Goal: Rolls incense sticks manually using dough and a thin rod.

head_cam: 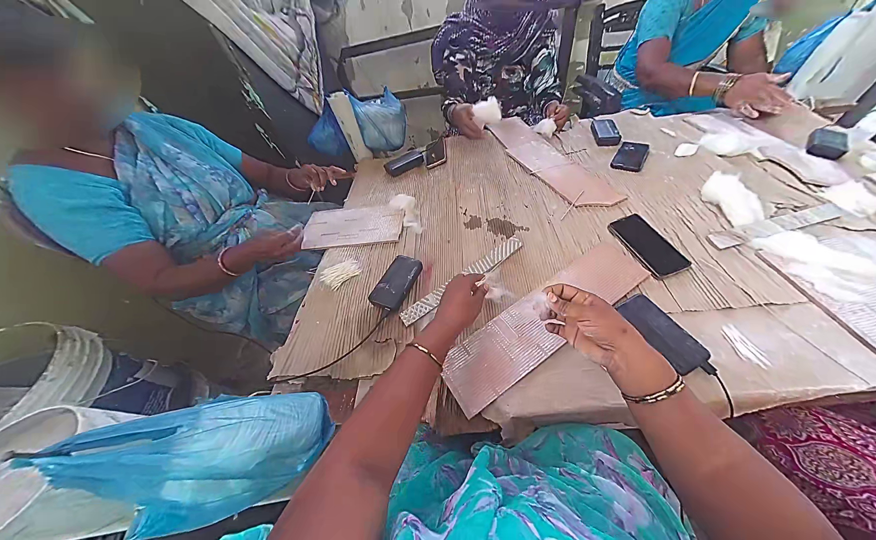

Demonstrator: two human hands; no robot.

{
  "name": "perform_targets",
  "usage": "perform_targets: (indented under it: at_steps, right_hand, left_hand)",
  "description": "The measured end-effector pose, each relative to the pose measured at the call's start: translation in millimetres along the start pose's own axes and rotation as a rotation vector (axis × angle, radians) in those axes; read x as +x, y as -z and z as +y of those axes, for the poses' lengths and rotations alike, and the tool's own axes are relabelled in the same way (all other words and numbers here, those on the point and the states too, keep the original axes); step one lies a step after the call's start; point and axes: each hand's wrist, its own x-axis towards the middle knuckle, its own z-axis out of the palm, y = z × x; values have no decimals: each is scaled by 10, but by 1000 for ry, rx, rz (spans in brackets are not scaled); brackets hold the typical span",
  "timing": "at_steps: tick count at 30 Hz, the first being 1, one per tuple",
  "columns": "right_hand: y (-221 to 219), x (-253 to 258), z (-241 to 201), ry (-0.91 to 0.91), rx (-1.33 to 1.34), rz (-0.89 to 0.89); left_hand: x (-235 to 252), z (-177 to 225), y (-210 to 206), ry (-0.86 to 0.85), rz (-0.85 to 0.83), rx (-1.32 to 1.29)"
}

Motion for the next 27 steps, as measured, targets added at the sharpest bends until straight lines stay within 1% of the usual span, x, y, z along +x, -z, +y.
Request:
perform_targets:
  at_steps: [3, 6, 10, 13, 17, 19, 21, 23, 25, 27]
  right_hand:
    - [-104, -270, -104, 9, 29, 2]
    - [-259, -568, -76, 34, 20, -6]
    - [-425, -934, 127, 48, 49, -16]
    - [-489, -1081, 266, 29, 119, 18]
    - [-490, -1173, 360, -99, 207, -9]
    - [-476, -1186, 377, -87, 200, -8]
    - [-439, -1190, 391, 5, 142, 13]
    - [-364, -1188, 428, 156, 38, -5]
    - [-293, -1179, 457, 311, -96, -38]
    - [-241, -1173, 472, 408, -259, -51]
  left_hand:
    - [-423, 159, 93, -22, 148, -276]
    - [-916, 365, 124, -7, 176, -568]
    - [-1454, 495, 66, -51, 47, -898]
    - [-1724, 534, 17, -54, -55, -1031]
    - [-1889, 619, -44, -7, -48, -1052]
    - [-1910, 633, -72, -3, -21, -1039]
    - [-1932, 661, -78, -8, -4, -1005]
    - [-1959, 704, -70, -8, 15, -948]
    - [-1979, 765, -65, 1, 45, -869]
    - [-1988, 818, -60, 9, 71, -784]
